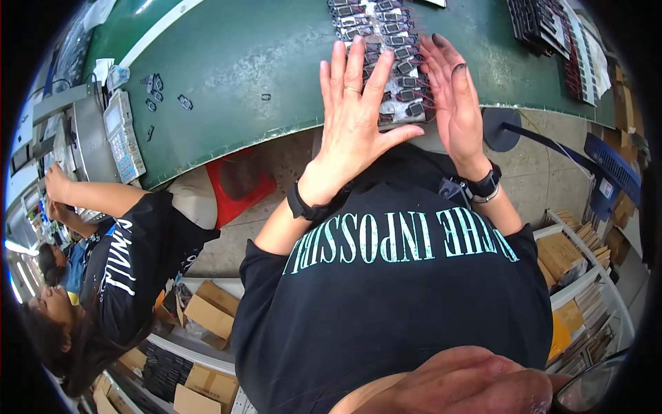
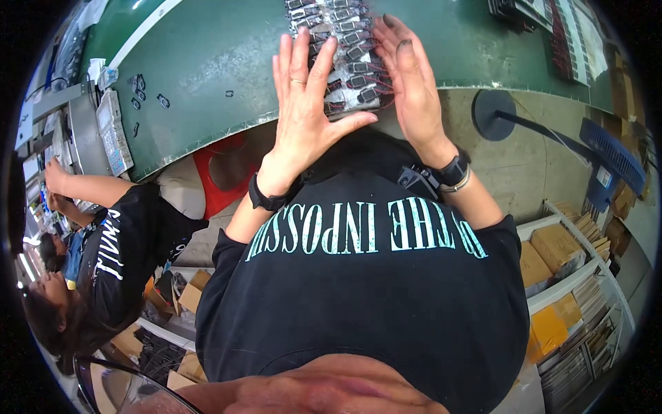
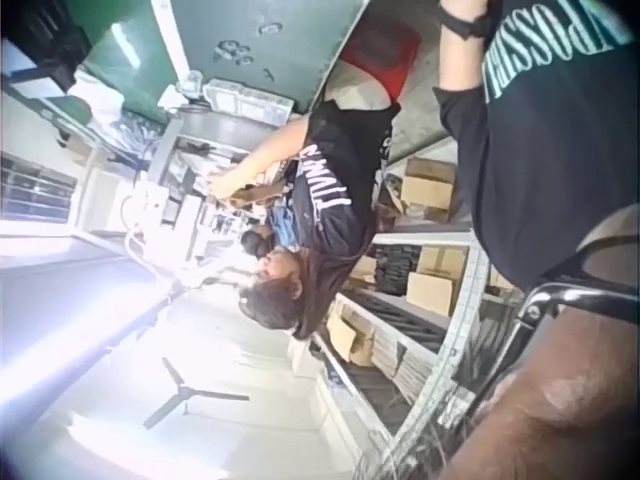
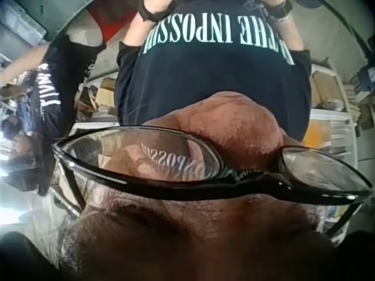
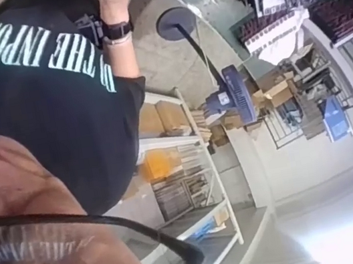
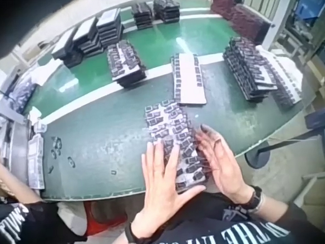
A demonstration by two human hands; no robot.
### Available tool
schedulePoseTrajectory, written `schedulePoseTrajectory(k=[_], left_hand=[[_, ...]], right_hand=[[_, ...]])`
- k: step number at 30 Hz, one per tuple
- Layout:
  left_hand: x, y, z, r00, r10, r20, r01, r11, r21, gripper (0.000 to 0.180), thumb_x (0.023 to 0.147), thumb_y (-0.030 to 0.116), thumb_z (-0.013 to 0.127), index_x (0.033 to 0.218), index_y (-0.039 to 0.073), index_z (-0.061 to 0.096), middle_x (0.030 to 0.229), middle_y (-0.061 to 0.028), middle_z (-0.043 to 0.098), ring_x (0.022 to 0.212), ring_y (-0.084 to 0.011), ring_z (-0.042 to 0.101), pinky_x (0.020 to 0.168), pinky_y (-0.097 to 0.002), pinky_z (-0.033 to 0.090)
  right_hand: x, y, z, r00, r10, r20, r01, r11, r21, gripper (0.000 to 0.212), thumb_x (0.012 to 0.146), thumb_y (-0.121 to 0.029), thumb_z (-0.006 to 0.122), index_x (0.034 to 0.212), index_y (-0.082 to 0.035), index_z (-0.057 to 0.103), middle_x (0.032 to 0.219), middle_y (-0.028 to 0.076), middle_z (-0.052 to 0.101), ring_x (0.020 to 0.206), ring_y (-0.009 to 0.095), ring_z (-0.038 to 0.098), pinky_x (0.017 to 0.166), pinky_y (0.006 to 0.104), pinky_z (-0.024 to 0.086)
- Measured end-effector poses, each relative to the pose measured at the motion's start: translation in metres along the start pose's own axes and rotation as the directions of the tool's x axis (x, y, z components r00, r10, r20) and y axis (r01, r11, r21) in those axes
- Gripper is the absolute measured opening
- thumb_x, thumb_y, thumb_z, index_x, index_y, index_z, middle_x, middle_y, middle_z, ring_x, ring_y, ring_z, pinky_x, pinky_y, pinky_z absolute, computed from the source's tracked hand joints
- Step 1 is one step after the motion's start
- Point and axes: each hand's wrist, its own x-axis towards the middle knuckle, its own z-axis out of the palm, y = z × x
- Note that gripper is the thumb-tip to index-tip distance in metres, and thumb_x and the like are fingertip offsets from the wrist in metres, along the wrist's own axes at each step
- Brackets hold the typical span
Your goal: The person picks up a small black component and a wire, joins them together by hand, and then presses the component onto a white tray. They repeat this process for several units, occasionally moving the tray or pressing down on the row of components.
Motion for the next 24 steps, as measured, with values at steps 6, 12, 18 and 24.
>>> schedulePoseTrajectory(k=[6, 12, 18, 24], left_hand=[[-0.004, 0.0, 0.0, 0.992, 0.111, -0.054, -0.105, 0.99, 0.099, 0.094, 0.067, 0.04, 0.089, 0.147, 0.015, 0.047, 0.161, -0.0196, 0.023, 0.15, -0.0434, 0.016, 0.117, -0.0618, 0.017], [0.001, -0.004, 0.0, 0.995, 0.071, -0.074, -0.067, 0.996, 0.057, 0.082, 0.07, 0.036, 0.087, 0.142, 0.016, 0.054, 0.16, -0.0182, 0.026, 0.15, -0.0426, 0.018, 0.118, -0.0616, 0.017], [0.002, -0.01, -0.01, 0.999, 0.034, -0.022, -0.034, 0.999, 0.016, 0.083, 0.071, 0.037, 0.086, 0.143, 0.014, 0.052, 0.161, -0.0194, 0.025, 0.15, -0.0428, 0.017, 0.118, -0.061, 0.016], [0.0, -0.011, -0.018, 0.994, 0.086, 0.07, -0.089, 0.995, 0.041, 0.094, 0.069, 0.034, 0.088, 0.15, 0.019, 0.043, 0.162, -0.0188, 0.019, 0.15, -0.0414, 0.016, 0.119, -0.0612, 0.013]], right_hand=[[-0.004, 0.0, -0.011, 0.995, -0.092, -0.037, 0.089, 0.993, -0.074, 0.062, 0.109, -0.042, 0.03, 0.15, 0.005, 0.028, 0.154, 0.022, 0.037, 0.144, 0.031, 0.036, 0.12, 0.0416, 0.027], [0.006, 0.0, -0.011, 0.994, -0.105, -0.043, 0.101, 0.991, -0.082, 0.055, 0.109, -0.035, 0.036, 0.146, 0.005, 0.037, 0.148, 0.021, 0.045, 0.14, 0.029, 0.042, 0.117, 0.042, 0.03], [0.051, -0.022, -0.038, 0.987, -0.162, -0.002, 0.145, 0.89, -0.431, 0.044, 0.106, -0.025, 0.047, 0.139, 0.003, 0.049, 0.139, 0.015, 0.055, 0.128, 0.021, 0.052, 0.11, 0.0353, 0.038], [0.172, -0.077, -0.07, 0.919, -0.232, 0.317, 0.392, 0.465, -0.794, 0.039, 0.099, -0.019, 0.058, 0.133, 0.001, 0.057, 0.125, 0.012, 0.065, 0.109, 0.016, 0.061, 0.097, 0.0286, 0.046]])
